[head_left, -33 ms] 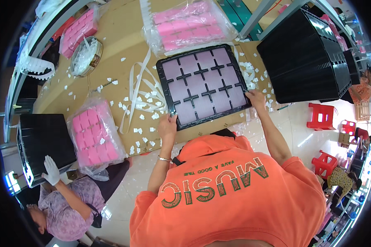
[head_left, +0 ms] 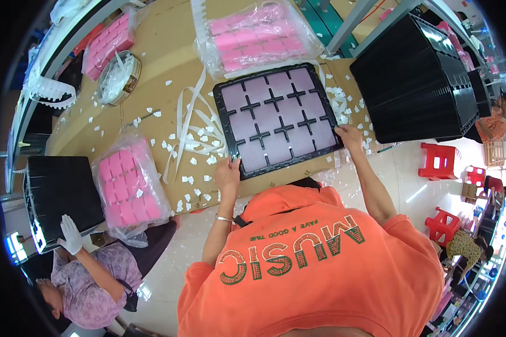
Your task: The person assembles plastic parts by hand, placing pink foam inserts into black plastic trays and applying white adhesive strips to them.
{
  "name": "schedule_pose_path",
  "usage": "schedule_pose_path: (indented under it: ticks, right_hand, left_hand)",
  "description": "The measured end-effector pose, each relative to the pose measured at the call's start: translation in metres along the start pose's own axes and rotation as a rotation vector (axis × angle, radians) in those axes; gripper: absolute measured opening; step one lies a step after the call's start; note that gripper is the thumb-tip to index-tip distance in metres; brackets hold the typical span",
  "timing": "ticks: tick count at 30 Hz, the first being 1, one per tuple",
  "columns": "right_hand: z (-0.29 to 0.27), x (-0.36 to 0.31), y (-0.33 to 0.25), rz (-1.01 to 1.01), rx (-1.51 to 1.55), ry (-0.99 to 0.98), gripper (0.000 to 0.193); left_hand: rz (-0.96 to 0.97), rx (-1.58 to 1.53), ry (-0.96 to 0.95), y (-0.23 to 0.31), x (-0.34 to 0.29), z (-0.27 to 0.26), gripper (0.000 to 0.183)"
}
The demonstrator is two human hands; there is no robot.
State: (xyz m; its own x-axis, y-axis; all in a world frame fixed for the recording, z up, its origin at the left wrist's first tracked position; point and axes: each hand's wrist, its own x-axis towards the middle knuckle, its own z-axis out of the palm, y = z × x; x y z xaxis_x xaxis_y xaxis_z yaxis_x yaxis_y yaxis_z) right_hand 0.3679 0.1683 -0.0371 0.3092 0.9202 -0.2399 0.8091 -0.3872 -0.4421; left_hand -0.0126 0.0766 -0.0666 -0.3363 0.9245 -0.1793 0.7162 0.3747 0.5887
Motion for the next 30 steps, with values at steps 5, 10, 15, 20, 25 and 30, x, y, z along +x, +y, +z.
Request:
schedule_pose_path:
  ticks: [5,10,15,20,25,30]
  right_hand:
    - [-0.041,0.001,-0.029,0.026,0.336,-0.120,0.030]
    - [-0.120,-0.037,-0.054,-0.021,0.801,-0.181,0.028]
    - [-0.151,-0.058,-0.036,-0.158,0.918,-0.226,0.020]
    - [-0.187,-0.074,0.000,-0.352,1.031,0.047,0.018]
    - [-0.259,-0.074,-0.035,-0.688,0.807,0.257,0.027]
    - [-0.373,-0.052,-0.061,-0.814,0.697,0.595,0.047]
  left_hand:
    - [-0.124,-0.449,0.104,-0.043,0.012,0.013,0.025]
    - [-0.280,-1.009,-0.261,-0.034,-0.005,-0.018,0.022]
    - [-0.212,-1.335,-0.260,0.004,-0.059,-0.066,0.038]
    - [0.072,-1.221,-0.194,0.091,-0.046,-0.102,0.040]
    - [0.456,-0.971,0.003,0.161,-0.001,-0.168,0.038]
    - [0.818,-0.962,-0.017,0.272,0.030,-0.206,0.038]
